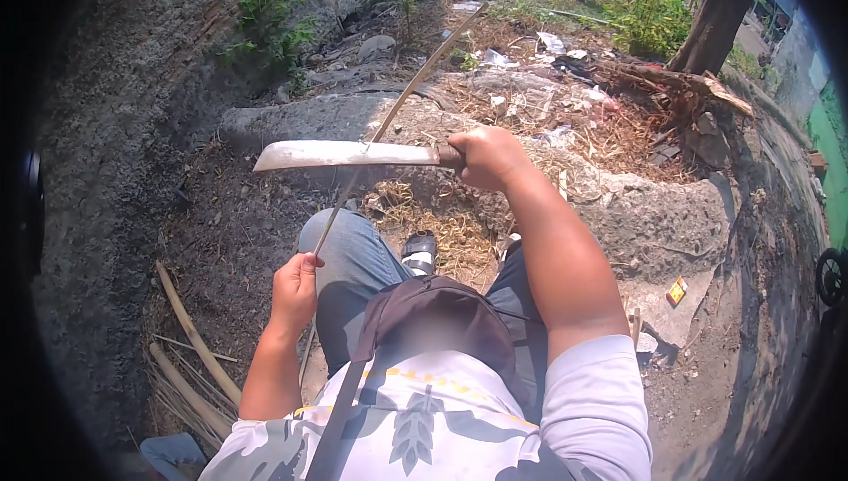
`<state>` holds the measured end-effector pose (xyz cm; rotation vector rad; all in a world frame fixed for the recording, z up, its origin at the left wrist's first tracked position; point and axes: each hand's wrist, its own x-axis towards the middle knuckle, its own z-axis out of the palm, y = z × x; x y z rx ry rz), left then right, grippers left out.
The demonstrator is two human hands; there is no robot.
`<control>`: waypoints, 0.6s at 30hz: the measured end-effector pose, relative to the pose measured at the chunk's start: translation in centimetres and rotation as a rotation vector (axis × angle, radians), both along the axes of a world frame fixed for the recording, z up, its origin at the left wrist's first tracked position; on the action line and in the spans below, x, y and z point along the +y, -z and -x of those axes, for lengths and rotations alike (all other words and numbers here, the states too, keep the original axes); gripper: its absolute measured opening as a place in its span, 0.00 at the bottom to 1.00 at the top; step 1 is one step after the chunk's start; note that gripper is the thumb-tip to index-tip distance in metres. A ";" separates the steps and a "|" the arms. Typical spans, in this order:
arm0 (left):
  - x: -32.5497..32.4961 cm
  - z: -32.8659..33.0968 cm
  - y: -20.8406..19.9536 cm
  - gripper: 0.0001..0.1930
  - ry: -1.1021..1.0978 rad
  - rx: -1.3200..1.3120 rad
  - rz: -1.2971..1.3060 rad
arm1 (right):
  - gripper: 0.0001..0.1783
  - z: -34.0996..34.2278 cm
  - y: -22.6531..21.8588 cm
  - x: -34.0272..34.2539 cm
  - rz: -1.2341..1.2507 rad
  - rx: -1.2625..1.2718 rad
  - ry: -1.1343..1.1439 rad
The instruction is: The person shaves a thin strip of bamboo with a machete.
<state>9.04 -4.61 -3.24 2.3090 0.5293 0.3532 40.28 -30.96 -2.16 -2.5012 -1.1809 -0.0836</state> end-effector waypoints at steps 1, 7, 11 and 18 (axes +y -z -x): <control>0.4 -0.1 0.3 0.19 0.014 -0.025 -0.008 | 0.09 -0.7 0.6 -0.4 -0.020 0.027 0.056; 0.2 0.7 1.2 0.18 0.008 -0.082 -0.053 | 0.12 -1.2 1.0 -1.6 -0.076 0.162 0.156; -0.7 0.1 0.7 0.17 0.024 -0.038 0.011 | 0.16 2.3 -1.8 1.3 0.197 0.136 0.010; -0.6 0.1 0.7 0.16 0.055 -0.102 -0.057 | 0.14 -0.6 0.8 -1.0 -0.017 0.211 0.050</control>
